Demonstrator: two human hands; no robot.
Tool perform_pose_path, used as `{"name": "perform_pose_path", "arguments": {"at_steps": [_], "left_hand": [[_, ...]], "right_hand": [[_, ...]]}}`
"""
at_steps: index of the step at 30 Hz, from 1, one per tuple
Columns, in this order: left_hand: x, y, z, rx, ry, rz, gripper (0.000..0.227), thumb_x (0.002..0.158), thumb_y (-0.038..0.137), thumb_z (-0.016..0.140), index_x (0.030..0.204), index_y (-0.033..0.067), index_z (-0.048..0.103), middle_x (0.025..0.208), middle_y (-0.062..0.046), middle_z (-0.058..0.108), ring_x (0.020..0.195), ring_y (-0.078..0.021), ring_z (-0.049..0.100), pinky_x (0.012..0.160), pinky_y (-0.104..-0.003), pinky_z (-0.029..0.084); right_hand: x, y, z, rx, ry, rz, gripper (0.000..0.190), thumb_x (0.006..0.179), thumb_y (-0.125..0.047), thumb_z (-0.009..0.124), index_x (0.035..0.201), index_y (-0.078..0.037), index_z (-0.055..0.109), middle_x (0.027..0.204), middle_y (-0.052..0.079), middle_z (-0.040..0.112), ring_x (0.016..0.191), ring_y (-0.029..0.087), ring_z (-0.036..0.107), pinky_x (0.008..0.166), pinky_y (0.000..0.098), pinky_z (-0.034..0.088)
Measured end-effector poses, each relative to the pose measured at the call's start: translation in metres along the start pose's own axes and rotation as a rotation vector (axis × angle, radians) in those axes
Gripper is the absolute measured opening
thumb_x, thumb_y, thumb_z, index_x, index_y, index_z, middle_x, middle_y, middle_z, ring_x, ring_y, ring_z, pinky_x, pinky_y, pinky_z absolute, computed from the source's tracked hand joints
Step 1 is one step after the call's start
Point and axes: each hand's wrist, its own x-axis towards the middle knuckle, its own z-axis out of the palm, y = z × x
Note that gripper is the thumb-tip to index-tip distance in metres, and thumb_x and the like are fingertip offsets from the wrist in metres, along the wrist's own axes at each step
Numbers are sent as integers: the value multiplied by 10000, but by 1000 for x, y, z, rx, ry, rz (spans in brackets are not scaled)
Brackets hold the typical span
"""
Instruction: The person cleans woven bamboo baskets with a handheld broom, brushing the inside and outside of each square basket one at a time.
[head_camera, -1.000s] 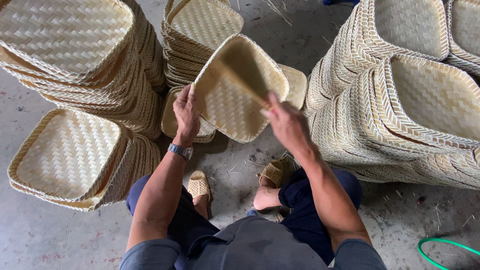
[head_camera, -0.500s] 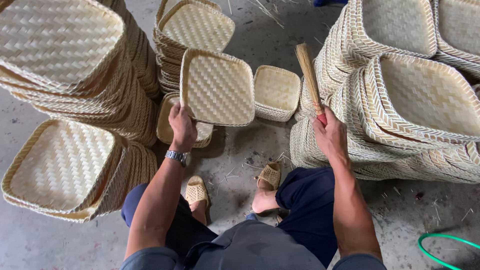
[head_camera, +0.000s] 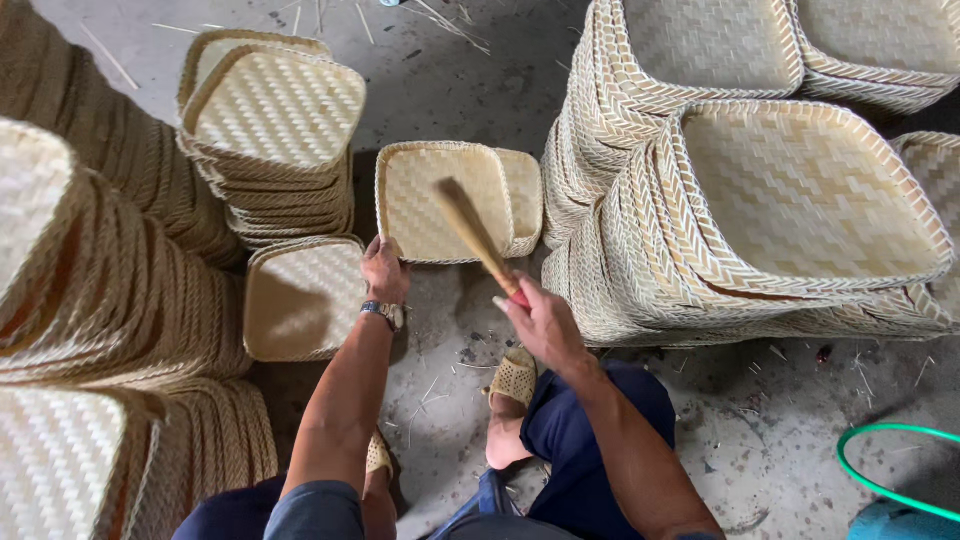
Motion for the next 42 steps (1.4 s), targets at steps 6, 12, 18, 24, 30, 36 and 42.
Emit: {"name": "perform_pose_path", "arguments": {"at_steps": [6,12,18,24,30,36,42], "left_hand": [[71,-53,24,-467,90,-419,320,947,285,508,1075,35,660,928,-93,761,777,-258,751,699,-379,625],[96,-106,45,519,124,-53,298,924,231,589,1085,32,742,911,-132,756,809,-293,708,730,-399,572],[81,-130,40,1163,141,339,302,872,227,626,1090,74,769,877,-200,737,799,-347,687,737,-433,541],[85,-116,43,1085,-111,58,345,899,219,552,1161,97,741,863,-198,743,759,-331,708,729,-445,535],[97,-131,37,1213,-84,284,490,954,272,613,1342,-27,613,1038,-245,719,898,-337,690,805,-430,553],[58,-75,52,826,91,387,485,973,337,732,1218,-56,586,958,-192,643,782,-291,624,660,-399,539],[-7,97,95,229,392,471,372,1013,365,694,1041,28,539,818,-31,580,648,-115,562,532,-241,497]], "right_hand": [[-1,-10,-8,-12,-81,-39,481,927,-196,704,1323,42,570,980,228,711,822,397,718,670,444,570],[-2,-14,-11,-79,-182,14,518,918,-219,735,1332,26,543,961,205,680,774,390,699,635,456,561],[-1,-10,-12,-59,-275,54,585,891,-223,737,1364,47,526,920,213,672,722,368,695,614,431,571],[-5,-5,-10,-93,-313,24,581,898,-236,740,1348,64,527,902,208,670,729,358,688,621,430,565],[-4,-6,-10,-110,-308,57,588,882,-210,733,1369,52,532,899,200,672,750,363,687,644,443,560],[7,-13,-13,-4,-43,106,477,914,-159,718,1326,29,568,1024,202,728,876,320,763,719,386,601],[10,-19,-15,11,35,88,420,898,-126,716,1284,11,622,1036,207,744,898,319,767,729,383,591]]}}
